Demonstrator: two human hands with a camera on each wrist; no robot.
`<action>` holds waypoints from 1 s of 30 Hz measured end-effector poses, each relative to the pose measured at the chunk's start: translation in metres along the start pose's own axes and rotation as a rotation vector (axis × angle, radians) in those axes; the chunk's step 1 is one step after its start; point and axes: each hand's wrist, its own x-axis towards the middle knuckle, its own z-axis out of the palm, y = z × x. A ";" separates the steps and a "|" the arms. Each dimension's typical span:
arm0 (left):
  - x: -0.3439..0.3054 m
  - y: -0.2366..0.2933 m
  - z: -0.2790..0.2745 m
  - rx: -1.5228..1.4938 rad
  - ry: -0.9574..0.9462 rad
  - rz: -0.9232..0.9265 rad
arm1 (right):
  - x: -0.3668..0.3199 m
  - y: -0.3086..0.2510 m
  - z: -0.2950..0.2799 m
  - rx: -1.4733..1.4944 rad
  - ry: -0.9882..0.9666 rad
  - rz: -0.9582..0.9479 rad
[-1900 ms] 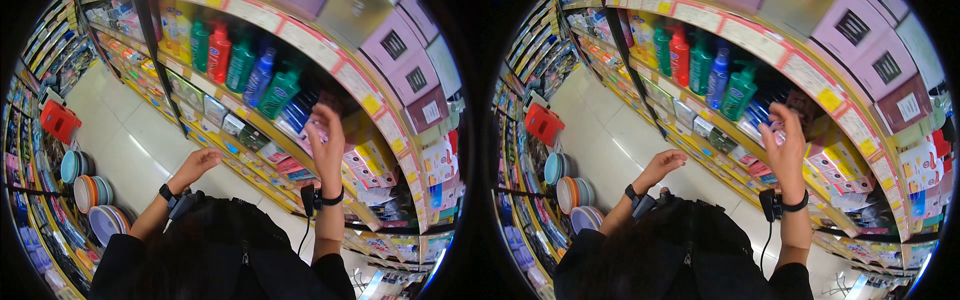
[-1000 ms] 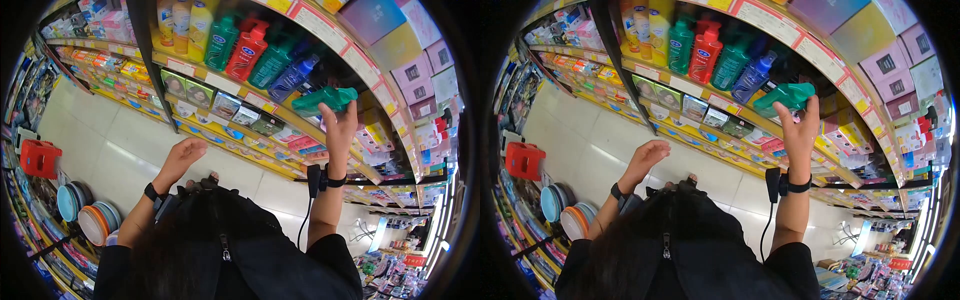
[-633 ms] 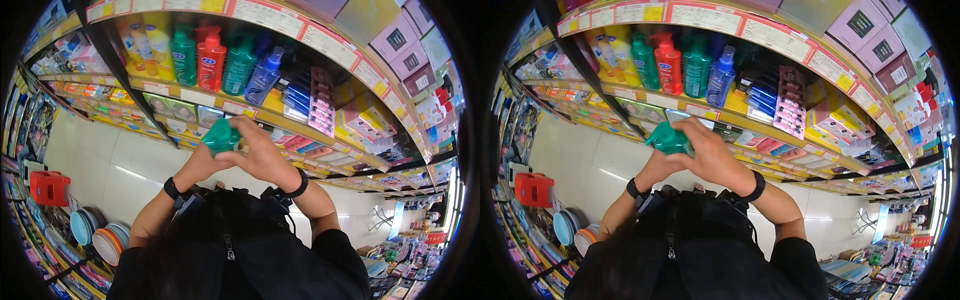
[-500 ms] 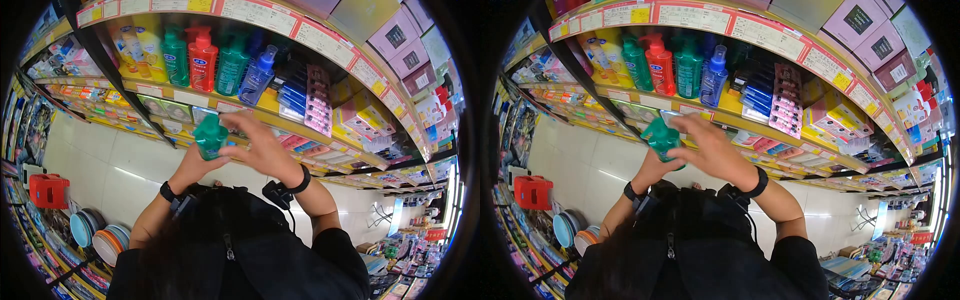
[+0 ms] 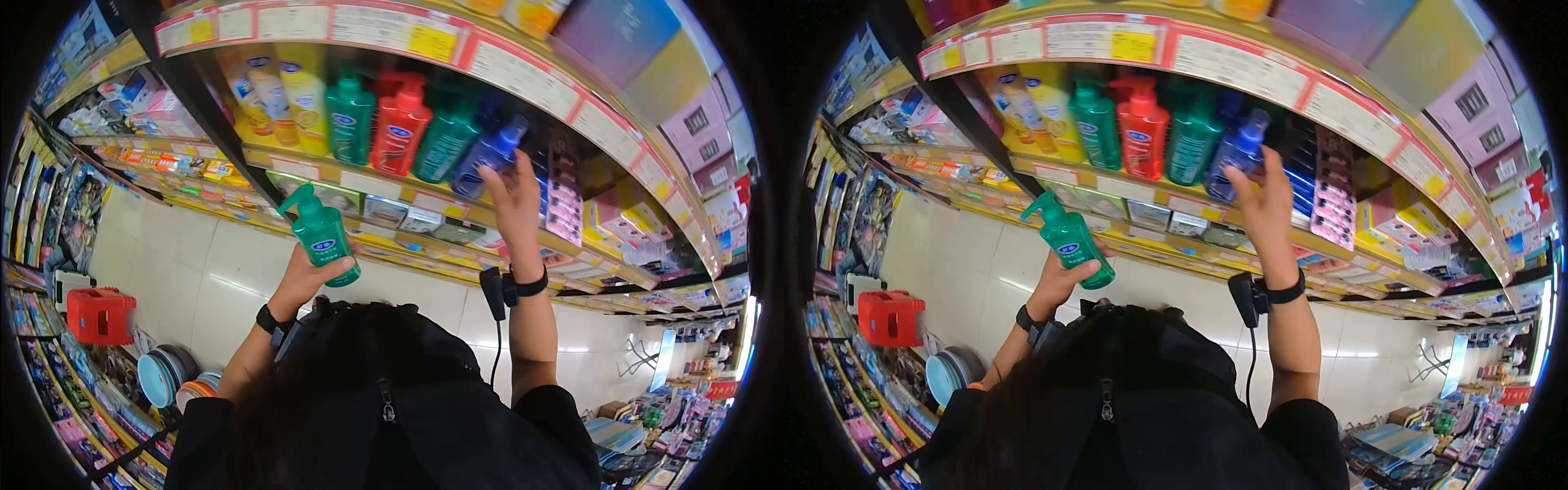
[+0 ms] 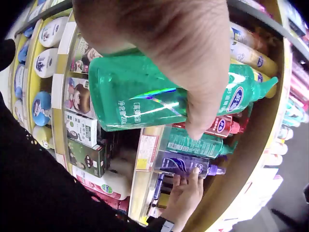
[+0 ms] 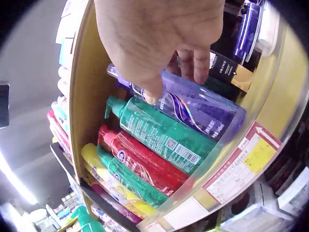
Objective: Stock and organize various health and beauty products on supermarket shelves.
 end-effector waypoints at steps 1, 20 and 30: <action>0.001 0.003 -0.009 -0.001 0.006 0.001 | -0.003 -0.003 0.001 -0.037 0.064 -0.011; -0.004 0.049 -0.094 -0.559 -0.426 -0.275 | -0.026 -0.132 0.142 -0.092 -0.277 -0.093; -0.033 0.035 -0.166 -0.398 -0.239 -0.280 | 0.019 -0.132 0.158 -0.595 0.146 -0.192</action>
